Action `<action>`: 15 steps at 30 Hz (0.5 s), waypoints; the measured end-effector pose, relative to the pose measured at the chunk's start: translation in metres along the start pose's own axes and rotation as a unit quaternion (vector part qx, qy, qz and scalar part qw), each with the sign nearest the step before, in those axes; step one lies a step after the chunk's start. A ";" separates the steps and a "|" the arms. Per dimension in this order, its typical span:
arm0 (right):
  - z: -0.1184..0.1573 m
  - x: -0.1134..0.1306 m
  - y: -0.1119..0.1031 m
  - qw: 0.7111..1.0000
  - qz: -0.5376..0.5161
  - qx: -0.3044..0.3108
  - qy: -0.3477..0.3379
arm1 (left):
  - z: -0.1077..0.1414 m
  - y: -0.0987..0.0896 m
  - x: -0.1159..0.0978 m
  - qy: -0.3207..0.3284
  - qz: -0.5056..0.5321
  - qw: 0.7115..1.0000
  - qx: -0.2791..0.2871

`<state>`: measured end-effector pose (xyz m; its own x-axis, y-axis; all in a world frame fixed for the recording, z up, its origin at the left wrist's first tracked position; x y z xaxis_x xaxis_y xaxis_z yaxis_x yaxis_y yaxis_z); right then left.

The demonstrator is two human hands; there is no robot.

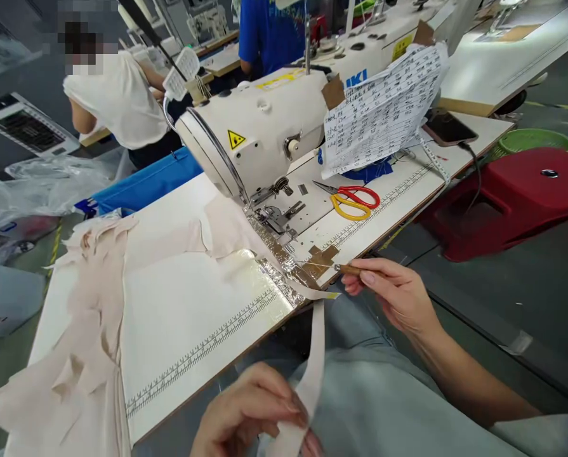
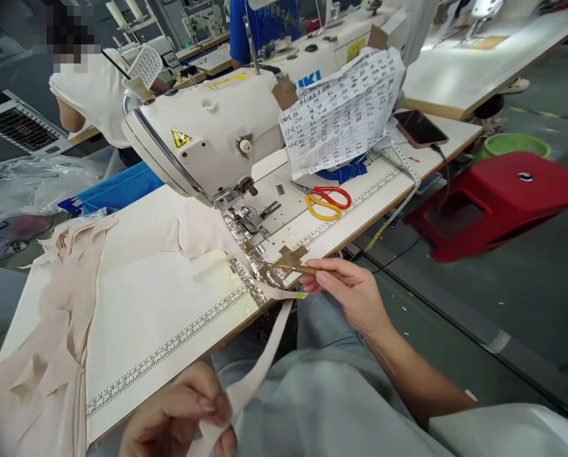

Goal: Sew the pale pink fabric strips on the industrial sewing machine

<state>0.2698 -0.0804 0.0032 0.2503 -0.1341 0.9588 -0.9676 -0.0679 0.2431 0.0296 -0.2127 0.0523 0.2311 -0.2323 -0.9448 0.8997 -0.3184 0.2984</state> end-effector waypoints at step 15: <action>0.057 -0.016 -0.036 0.985 -0.071 0.057 0.145 | -0.037 0.060 0.033 -0.112 0.046 0.982 0.147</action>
<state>0.3022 -0.1325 -0.0292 0.3471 0.1720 0.9219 -0.9094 -0.1786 0.3757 0.1048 -0.2058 0.0345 0.1887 -0.4587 -0.8683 0.7260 -0.5303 0.4379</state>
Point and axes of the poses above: each hand's wrist, its own z-axis away from the middle knuckle, its own y-axis out of the palm, x = y × z, the point moved 3 cm from there along -z, towards the middle knuckle, and after that the axes turned 9 degrees about -y, right-handed, at the moved point
